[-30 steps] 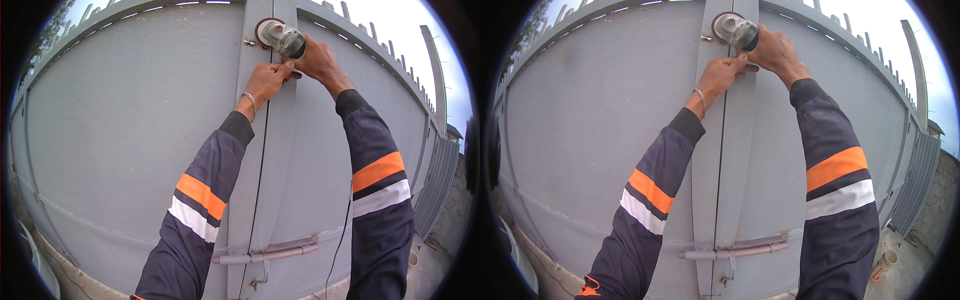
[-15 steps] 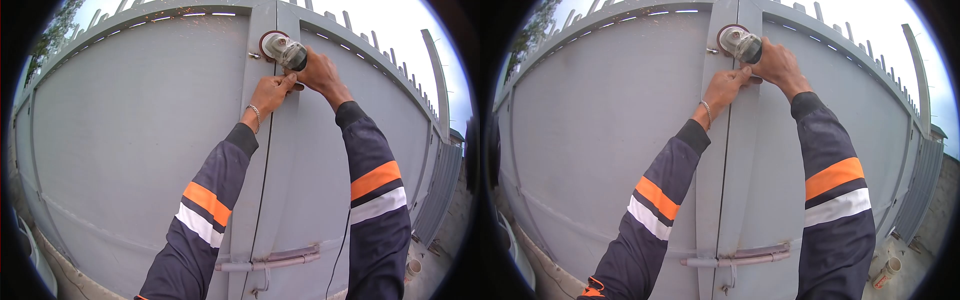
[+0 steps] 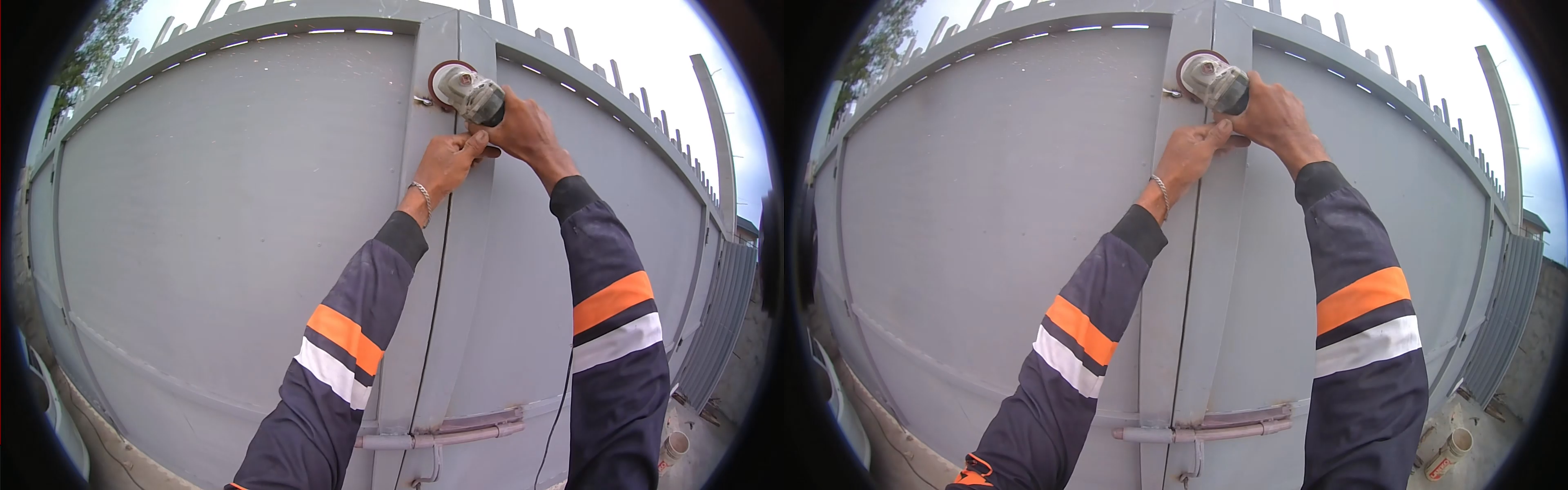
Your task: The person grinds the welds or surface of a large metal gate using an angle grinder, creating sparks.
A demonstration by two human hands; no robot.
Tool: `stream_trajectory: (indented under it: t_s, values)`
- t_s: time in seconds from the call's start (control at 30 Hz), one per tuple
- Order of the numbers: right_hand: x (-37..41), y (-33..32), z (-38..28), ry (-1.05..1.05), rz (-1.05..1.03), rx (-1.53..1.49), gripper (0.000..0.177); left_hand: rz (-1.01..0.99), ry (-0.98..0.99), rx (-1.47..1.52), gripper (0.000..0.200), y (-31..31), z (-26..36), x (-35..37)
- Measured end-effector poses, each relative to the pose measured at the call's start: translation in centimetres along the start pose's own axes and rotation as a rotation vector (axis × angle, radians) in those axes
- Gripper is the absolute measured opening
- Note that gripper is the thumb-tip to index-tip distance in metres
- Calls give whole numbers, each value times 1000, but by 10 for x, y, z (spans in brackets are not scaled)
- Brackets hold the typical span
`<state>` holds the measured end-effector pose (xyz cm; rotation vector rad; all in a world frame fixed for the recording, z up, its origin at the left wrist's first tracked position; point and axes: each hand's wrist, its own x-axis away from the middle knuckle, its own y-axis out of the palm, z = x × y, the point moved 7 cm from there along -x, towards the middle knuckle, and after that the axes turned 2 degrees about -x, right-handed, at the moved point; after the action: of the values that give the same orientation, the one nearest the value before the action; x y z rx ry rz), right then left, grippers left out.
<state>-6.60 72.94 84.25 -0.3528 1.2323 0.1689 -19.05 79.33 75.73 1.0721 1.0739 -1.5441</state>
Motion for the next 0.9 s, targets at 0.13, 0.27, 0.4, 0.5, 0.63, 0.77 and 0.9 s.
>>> stream_trajectory:
  t_s: [0.13,0.27,0.4,0.5,0.63,0.77,0.9]
  values:
    - [0,-3,-4,-70,58,-69,63,-17,-26,4,61,0,-9,-5]
    - [1,0,-5,0,58,-94,61,-39,-45,-30,64,-5,-4,0]
    - [4,-1,-1,10,67,-55,61,-18,-62,-74,56,-3,2,0]
    - [3,3,5,-12,69,-57,61,3,-37,-62,52,-1,-5,-4]
    - [1,3,5,-32,47,-43,61,14,-26,-83,53,-1,-12,-7]
    - [-1,4,4,-59,50,-45,61,41,-3,-110,54,-1,-9,-5]
    - [-4,4,6,-75,47,-11,61,53,4,-86,55,1,-10,-6]
